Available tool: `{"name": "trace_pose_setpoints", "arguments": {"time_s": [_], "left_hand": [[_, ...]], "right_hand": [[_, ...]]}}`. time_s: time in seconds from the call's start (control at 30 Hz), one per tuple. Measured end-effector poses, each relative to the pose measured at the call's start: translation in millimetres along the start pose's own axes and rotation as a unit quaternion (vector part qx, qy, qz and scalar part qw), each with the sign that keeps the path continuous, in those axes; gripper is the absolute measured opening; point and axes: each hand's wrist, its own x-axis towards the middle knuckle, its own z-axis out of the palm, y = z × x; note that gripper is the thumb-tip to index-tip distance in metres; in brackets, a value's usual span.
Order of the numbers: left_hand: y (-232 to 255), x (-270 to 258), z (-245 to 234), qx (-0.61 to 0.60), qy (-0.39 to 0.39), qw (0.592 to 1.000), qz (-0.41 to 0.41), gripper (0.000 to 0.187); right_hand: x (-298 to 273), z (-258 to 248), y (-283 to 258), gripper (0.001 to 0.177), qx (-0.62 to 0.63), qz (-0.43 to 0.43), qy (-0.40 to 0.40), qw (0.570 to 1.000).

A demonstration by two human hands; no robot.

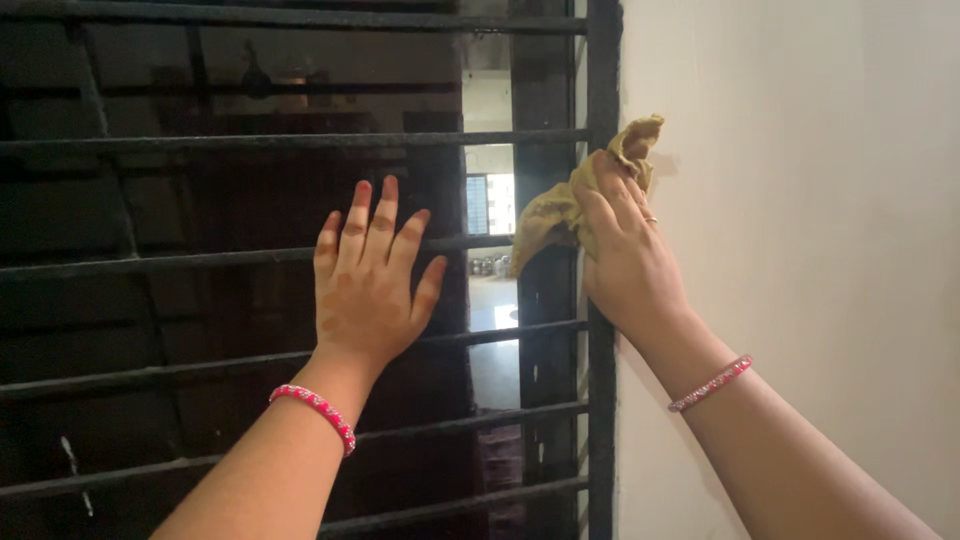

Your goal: The person cleans the metal grills and the frame of a window using a yellow cloth by hand, wiping the bars and the surrounding wall surface.

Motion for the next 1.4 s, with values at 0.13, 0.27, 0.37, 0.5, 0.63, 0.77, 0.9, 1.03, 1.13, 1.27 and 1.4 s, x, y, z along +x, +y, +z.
{"name": "trace_pose_setpoints", "arguments": {"time_s": [0.13, 0.27, 0.37, 0.5, 0.63, 0.77, 0.9, 1.03, 1.13, 1.27, 1.4], "left_hand": [[2, -4, -1, -0.031, -0.015, 0.999, -0.01, 0.05], [8, -21, -4, -0.021, -0.034, 0.999, 0.009, 0.061], [13, -42, -5, -0.025, -0.051, 0.998, 0.031, 0.07], [19, -79, -14, -0.021, -0.094, 0.992, 0.076, 0.062], [24, -93, -17, -0.061, -0.073, 0.993, 0.073, 0.059], [28, -96, -20, -0.092, -0.06, 0.993, 0.052, 0.06], [29, -97, -22, -0.112, -0.074, 0.99, 0.045, 0.062], [30, -101, -20, -0.108, -0.065, 0.991, 0.041, 0.065], [29, -101, -15, -0.117, -0.075, 0.99, 0.037, 0.068], [35, -123, -13, -0.101, -0.084, 0.991, 0.031, 0.075], [50, -176, -16, -0.102, -0.149, 0.98, 0.085, 0.077]], "right_hand": [[-27, -2, -4, 0.048, 0.003, 0.008, -0.005, 1.0], [-94, -1, -11, 0.048, -0.006, 0.006, -0.041, 0.999], [-153, -3, -21, 0.044, -0.012, 0.026, -0.084, 0.996], [-195, -13, -32, 0.054, -0.039, 0.014, -0.139, 0.989], [-146, -15, -20, 0.046, 0.055, 0.101, -0.025, 0.993], [-110, -5, -26, 0.057, 0.002, 0.048, -0.022, 0.999], [-141, 8, -31, 0.053, -0.029, 0.073, -0.055, 0.995], [-210, 17, -37, 0.05, -0.037, 0.094, -0.077, 0.992], [-263, 19, -45, 0.042, -0.029, 0.174, -0.1, 0.979], [-318, 6, -67, 0.039, 0.014, 0.142, -0.149, 0.978], [-325, -15, -73, 0.036, 0.009, 0.142, -0.191, 0.971]]}}
